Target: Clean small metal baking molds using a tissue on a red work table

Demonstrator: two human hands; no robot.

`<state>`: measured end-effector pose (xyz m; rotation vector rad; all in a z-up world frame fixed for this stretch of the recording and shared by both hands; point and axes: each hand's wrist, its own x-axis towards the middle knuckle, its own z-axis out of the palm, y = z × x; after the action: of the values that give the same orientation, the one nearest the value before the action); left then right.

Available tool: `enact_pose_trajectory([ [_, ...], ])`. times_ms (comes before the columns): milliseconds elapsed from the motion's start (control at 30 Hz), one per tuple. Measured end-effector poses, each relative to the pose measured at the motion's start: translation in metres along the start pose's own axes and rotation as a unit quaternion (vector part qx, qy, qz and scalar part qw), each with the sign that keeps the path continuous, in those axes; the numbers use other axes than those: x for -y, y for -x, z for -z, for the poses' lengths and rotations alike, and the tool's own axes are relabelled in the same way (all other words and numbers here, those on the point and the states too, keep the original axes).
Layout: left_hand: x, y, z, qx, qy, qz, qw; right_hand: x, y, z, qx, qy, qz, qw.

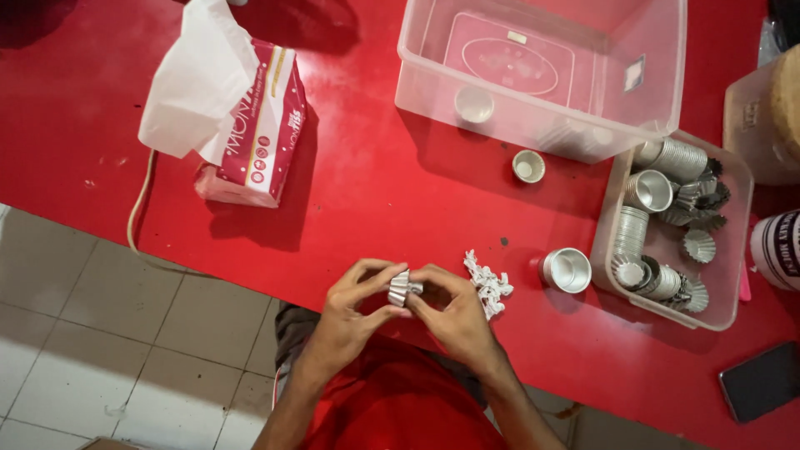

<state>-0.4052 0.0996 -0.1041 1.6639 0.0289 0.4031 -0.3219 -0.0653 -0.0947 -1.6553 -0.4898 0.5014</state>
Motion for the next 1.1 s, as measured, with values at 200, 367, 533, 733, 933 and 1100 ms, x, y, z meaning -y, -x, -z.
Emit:
enact_pose_trajectory([
  [200, -0.003, 0.0, -0.007, 0.036, 0.008, 0.0, 0.999, 0.0, 0.008, 0.021, 0.051, -0.165, -0.125, 0.977],
  [367, -0.009, -0.004, 0.003, 0.013, -0.036, 0.012, 0.999, 0.006, 0.012, 0.032, 0.018, -0.252, -0.118, 0.96],
  [533, -0.016, -0.001, -0.005, 0.05, -0.019, 0.019, 0.998, 0.004, 0.021, 0.009, -0.012, -0.111, -0.035, 0.993],
  [733, -0.009, 0.004, -0.003, 0.063, -0.022, 0.018, 0.998, -0.002, 0.019, 0.022, 0.08, -0.056, -0.104, 0.99],
  [933, -0.01, 0.018, 0.019, -0.085, -0.029, 0.051, 0.995, 0.032, 0.06, 0.058, -0.143, 0.181, -0.02, 0.973],
  [1100, -0.006, 0.03, 0.027, -0.098, -0.035, 0.04, 0.994, -0.004, 0.071, 0.054, -0.32, 0.211, -0.014, 0.924],
])
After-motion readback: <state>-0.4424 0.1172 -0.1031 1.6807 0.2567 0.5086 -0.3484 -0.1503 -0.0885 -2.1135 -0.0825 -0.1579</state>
